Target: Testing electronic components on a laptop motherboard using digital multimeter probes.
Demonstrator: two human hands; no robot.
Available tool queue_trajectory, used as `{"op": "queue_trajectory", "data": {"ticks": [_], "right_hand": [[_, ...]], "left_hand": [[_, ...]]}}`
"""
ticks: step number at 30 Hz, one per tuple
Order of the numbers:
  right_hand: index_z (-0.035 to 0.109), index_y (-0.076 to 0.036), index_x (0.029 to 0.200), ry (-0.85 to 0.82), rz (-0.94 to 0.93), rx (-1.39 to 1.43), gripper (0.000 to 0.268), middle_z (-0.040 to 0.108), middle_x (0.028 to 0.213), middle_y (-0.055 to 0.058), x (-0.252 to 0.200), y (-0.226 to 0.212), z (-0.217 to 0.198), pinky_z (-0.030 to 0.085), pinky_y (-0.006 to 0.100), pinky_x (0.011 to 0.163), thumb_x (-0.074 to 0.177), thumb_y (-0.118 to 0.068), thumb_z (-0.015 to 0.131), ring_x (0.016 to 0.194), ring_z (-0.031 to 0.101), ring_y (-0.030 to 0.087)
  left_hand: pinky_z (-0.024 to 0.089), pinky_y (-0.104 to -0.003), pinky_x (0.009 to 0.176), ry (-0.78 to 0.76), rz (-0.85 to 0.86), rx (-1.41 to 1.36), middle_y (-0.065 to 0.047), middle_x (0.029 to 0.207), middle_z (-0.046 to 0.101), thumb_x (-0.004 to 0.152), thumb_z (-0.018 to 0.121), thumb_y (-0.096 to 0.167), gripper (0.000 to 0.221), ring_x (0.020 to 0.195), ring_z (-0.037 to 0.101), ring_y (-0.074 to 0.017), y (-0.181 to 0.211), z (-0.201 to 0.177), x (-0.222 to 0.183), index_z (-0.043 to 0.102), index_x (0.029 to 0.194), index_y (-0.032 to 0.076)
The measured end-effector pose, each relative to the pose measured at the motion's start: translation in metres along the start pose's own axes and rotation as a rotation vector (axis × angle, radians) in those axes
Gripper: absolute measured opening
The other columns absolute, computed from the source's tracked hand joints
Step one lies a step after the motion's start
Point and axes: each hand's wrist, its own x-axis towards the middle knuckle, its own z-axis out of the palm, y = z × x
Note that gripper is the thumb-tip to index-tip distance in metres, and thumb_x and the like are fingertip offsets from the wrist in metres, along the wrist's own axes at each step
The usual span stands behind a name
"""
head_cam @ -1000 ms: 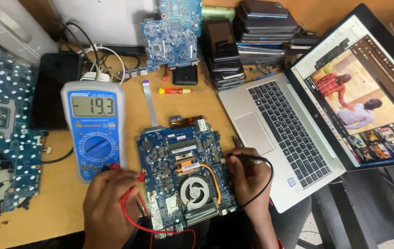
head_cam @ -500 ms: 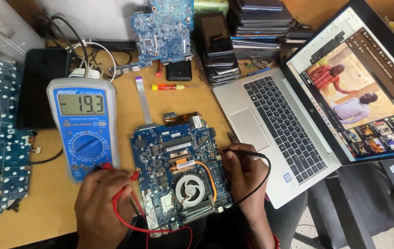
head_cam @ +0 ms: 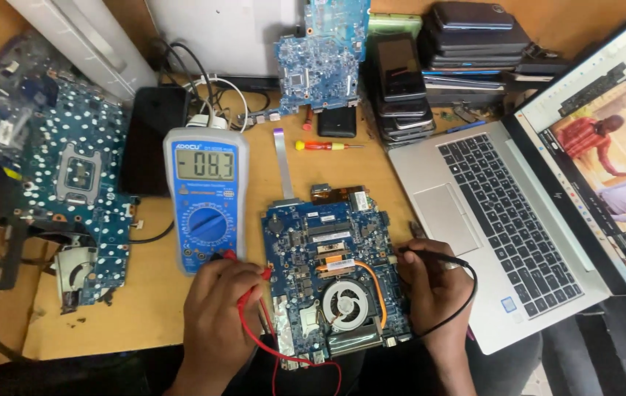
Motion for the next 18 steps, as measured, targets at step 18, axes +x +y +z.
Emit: {"op": "queue_trajectory", "data": {"ticks": [18], "right_hand": [[0.070,-0.005,0.106,-0.005,0.053,0.001,0.012,0.076,0.085,0.007,-0.0005,-0.0003,-0.0005,0.057,0.025,0.065,0.101,-0.014,0.062,0.072,0.072,0.015]], "left_hand": [[0.055,-0.043,0.080,-0.004,0.013,-0.021,-0.014,0.098,0.074,0.103,0.051,0.015,0.022,0.093,0.062,-0.0318,0.0001,-0.0007,0.0017,0.064,0.091,0.002]]}}
